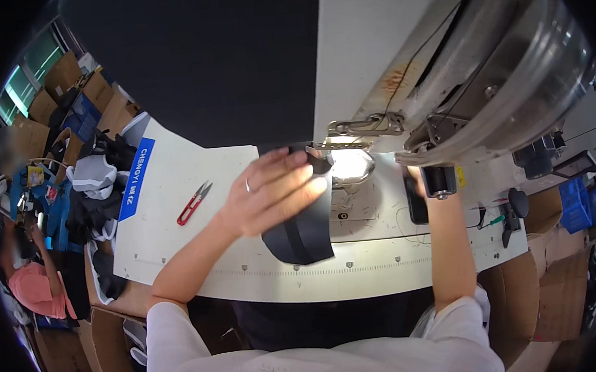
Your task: The person sews shoe upper components together using a sewing machine, trims threads with snips, places the finished shoe parts into a container, and takes new pieces from a pile.
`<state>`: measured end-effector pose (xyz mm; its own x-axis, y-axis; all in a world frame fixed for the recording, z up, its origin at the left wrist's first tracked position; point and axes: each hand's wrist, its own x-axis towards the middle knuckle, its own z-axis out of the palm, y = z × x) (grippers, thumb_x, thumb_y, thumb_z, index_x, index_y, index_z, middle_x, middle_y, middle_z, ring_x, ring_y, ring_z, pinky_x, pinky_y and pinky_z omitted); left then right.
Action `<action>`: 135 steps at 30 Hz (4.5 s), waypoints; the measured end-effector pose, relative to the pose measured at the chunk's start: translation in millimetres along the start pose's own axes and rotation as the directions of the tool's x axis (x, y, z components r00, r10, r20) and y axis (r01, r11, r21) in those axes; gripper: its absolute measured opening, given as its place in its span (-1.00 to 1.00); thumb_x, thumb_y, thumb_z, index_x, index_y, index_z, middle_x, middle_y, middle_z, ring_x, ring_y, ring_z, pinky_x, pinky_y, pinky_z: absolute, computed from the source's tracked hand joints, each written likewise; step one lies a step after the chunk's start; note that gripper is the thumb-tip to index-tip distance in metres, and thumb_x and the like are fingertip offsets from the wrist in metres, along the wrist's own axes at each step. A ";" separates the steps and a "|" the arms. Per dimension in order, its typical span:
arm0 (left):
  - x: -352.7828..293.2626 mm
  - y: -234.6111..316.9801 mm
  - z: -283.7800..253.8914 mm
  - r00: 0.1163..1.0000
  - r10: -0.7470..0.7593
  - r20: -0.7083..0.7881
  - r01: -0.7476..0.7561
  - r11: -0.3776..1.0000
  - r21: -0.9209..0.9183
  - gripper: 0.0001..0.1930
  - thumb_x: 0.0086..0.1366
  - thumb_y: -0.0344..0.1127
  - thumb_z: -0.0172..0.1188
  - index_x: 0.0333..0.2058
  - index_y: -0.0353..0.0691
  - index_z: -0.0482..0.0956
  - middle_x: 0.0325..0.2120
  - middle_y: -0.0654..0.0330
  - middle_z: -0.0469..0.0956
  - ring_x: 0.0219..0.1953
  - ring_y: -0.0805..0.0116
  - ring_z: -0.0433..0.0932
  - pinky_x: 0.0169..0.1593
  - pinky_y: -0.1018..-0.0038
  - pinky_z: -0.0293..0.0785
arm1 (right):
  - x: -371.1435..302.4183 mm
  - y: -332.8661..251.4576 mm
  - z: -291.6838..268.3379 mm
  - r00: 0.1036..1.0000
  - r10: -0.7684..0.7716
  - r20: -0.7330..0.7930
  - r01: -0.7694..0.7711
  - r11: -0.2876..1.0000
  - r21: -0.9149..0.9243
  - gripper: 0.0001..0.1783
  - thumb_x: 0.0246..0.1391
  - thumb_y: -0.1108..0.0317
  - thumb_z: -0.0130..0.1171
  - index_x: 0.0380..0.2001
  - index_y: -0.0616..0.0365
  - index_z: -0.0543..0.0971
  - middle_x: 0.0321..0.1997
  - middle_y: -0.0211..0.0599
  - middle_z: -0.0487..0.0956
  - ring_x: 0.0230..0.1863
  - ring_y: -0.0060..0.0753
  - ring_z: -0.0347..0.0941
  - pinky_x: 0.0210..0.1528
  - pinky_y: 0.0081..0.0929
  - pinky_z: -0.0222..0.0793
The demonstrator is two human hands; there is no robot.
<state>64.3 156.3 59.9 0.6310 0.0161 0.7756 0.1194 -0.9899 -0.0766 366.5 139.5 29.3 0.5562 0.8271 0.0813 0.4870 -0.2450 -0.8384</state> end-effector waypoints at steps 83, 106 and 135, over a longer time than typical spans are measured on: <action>35.8 25.2 -19.8 1.000 -0.006 0.004 0.005 0.980 0.200 -0.76 0.01 -0.42 0.23 -0.28 -0.30 0.65 -0.27 0.16 0.61 -0.08 0.18 0.66 0.01 0.33 0.67 | -148.6 -80.2 -3.5 0.934 -0.358 -0.002 0.299 0.776 0.555 -0.49 0.04 0.54 0.33 0.04 0.26 0.37 -0.25 -0.25 0.64 -0.27 -0.53 0.57 -0.20 -0.53 0.51; 44.3 25.8 -17.5 1.000 0.000 -0.009 0.002 0.974 0.225 -0.70 -0.03 -0.44 0.24 -0.24 -0.28 0.67 -0.28 0.18 0.63 -0.12 0.21 0.66 0.01 0.32 0.67 | -107.5 43.8 -34.5 0.834 -0.476 -0.278 0.315 0.826 -0.468 -0.40 0.16 0.37 0.21 0.24 0.28 0.33 0.04 -0.16 0.62 0.21 -0.13 0.26 0.25 -0.13 0.12; 33.6 39.9 -18.0 0.964 -0.243 -0.111 0.221 0.958 -0.183 -0.65 -0.01 -0.37 0.33 -0.18 -0.30 0.66 -0.28 0.11 0.64 -0.24 0.16 0.66 0.00 0.27 0.63 | -146.6 -67.8 -10.6 0.937 -0.350 0.009 0.275 0.751 0.600 -0.75 0.16 0.50 0.24 -0.11 0.31 0.50 -0.36 -0.38 0.60 -0.38 -0.72 0.44 -0.33 -0.69 0.36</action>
<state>76.5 114.8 94.2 0.4938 0.2407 0.8356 0.1132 -0.9705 0.2126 259.1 29.4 80.0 0.3441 0.8651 0.3649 0.1151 0.3469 -0.9308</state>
